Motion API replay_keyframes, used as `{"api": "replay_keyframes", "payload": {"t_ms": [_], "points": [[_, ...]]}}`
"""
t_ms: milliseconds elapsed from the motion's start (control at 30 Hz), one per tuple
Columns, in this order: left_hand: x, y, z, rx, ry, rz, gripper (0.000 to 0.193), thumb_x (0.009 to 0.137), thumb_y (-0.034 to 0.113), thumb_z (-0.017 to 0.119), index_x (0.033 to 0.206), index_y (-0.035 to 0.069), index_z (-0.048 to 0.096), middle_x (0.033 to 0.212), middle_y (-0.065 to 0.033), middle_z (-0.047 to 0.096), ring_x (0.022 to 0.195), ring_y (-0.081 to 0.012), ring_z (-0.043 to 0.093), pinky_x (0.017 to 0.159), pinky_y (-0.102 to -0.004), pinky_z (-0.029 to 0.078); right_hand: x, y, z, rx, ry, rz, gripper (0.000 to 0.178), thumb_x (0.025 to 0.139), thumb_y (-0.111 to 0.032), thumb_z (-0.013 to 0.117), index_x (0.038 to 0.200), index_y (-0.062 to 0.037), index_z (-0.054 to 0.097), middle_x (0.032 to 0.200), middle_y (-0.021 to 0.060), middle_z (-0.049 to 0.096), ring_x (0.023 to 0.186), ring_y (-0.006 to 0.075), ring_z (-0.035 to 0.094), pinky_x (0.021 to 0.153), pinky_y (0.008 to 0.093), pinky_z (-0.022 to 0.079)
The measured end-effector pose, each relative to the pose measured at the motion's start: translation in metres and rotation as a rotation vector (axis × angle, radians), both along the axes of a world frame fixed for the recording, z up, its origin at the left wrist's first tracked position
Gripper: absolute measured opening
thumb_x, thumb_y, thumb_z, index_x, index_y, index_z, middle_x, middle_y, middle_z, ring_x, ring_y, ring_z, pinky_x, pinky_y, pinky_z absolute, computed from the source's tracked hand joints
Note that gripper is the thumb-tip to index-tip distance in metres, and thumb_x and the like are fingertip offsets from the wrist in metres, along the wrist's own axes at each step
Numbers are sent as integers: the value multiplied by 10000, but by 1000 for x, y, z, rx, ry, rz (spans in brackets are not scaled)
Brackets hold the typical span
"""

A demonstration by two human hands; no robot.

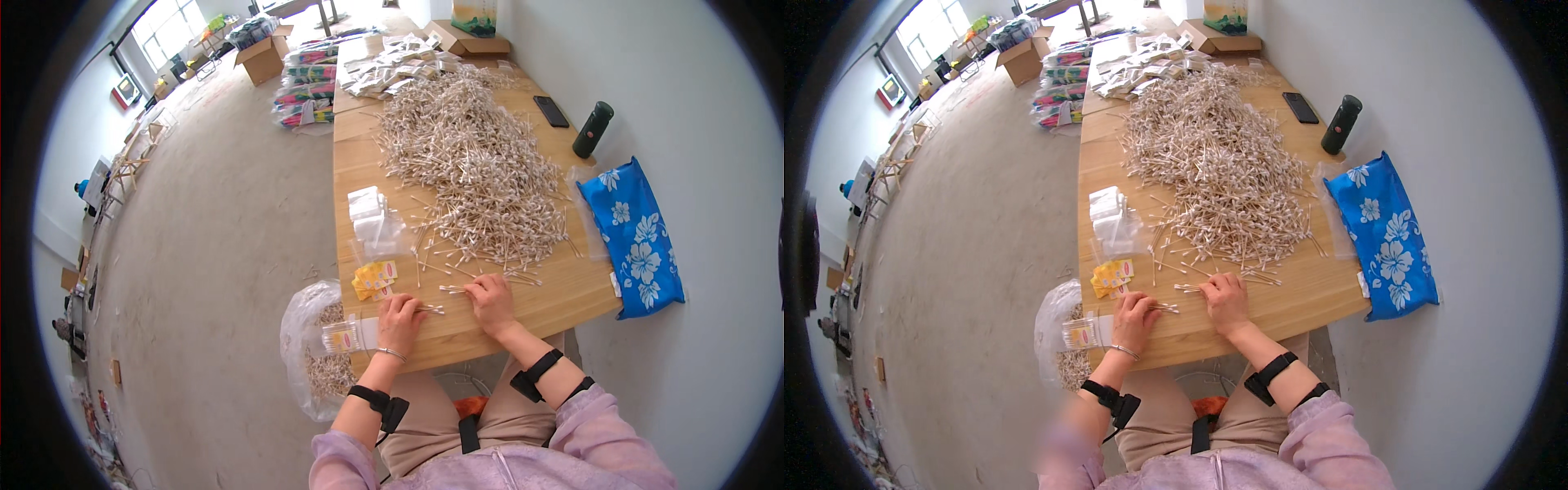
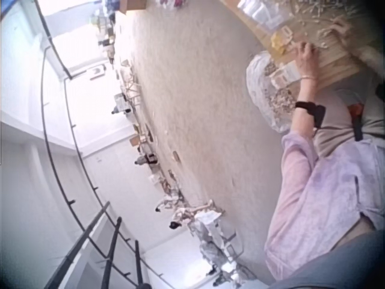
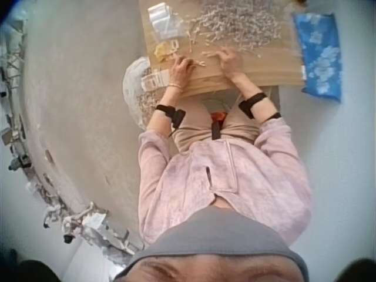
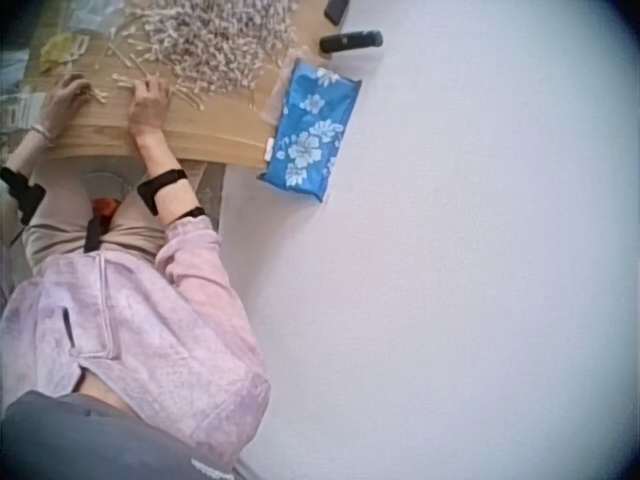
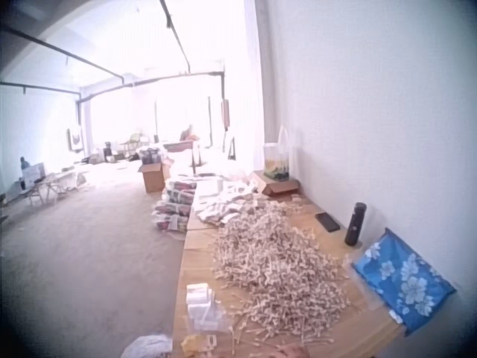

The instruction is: Packing bundles of cotton swabs into small plastic bags.

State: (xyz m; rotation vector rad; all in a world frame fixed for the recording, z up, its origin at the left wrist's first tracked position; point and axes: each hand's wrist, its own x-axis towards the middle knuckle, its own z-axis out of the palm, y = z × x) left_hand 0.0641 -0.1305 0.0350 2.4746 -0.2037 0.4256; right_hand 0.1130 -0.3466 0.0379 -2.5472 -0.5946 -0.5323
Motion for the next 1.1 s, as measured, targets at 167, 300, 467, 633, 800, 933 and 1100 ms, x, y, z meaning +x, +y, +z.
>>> {"api": "replay_keyframes", "payload": {"t_ms": [167, 300, 467, 633, 800, 933, 1100], "points": [[-13, -8, -8, -12, 27, -58, 228, 725, 131, 734, 930, 69, 658, 1008, -85, 587, 1004, -285, 530, 890, -404, 426, 1, 19, 1, -7, 38, 17, 60, 779, -164, 641, 820, -149, 684, 858, 3, 579, 890, 214, 532, 820, 368, 394], [-21, -19, 1, -52, -26, 141, 382, 715, 135, 743, 1071, 82, 615, 1126, -118, 544, 1120, -320, 481, 970, -420, 385, -7, 47, 1, 55, 107, 222, 111, 777, -227, 672, 834, -133, 659, 870, 11, 565, 898, 221, 527, 813, 380, 396], [-16, -14, -2, -88, -3, 81, 451, 714, 115, 739, 1132, 60, 577, 1224, -142, 503, 1208, -348, 425, 1032, -438, 348, 28, 85, 20, 2, 126, -110, 228, 765, -287, 699, 897, -111, 642, 934, 53, 557, 939, 244, 510, 820, 397, 395], [-17, -6, -13, -68, -2, -30, 425, 718, 95, 728, 1113, 42, 580, 1215, -139, 519, 1211, -351, 429, 1038, -444, 351, 48, 100, 16, -155, 159, -232, 257, 770, -310, 698, 900, -99, 631, 965, 74, 551, 981, 261, 493, 828, 410, 395], [-16, -10, -8, -119, 21, -1, 481, 714, 91, 749, 1153, 48, 558, 1243, -140, 508, 1207, -354, 440, 1034, -438, 365, 46, 71, -16, -37, 74, -147, 95, 786, -190, 644, 815, -100, 654, 867, 68, 567, 893, 260, 530, 815, 391, 418], [-18, -10, -3, -175, 41, 41, 577, 708, 89, 753, 1234, 54, 518, 1308, -146, 470, 1254, -359, 404, 1062, -444, 339, 24, 54, -6, 7, 54, -17, 49, 788, -127, 652, 821, -107, 682, 834, 52, 579, 866, 259, 550, 770, 380, 441], [-16, -9, -4, -55, 22, 17, 643, 724, 101, 740, 1310, 60, 479, 1387, -146, 426, 1319, -358, 347, 1108, -461, 277, 20, 57, 14, 75, 253, 382, 96, 790, -99, 593, 839, -91, 675, 903, 58, 620, 933, 264, 543, 832, 379, 443]]}}
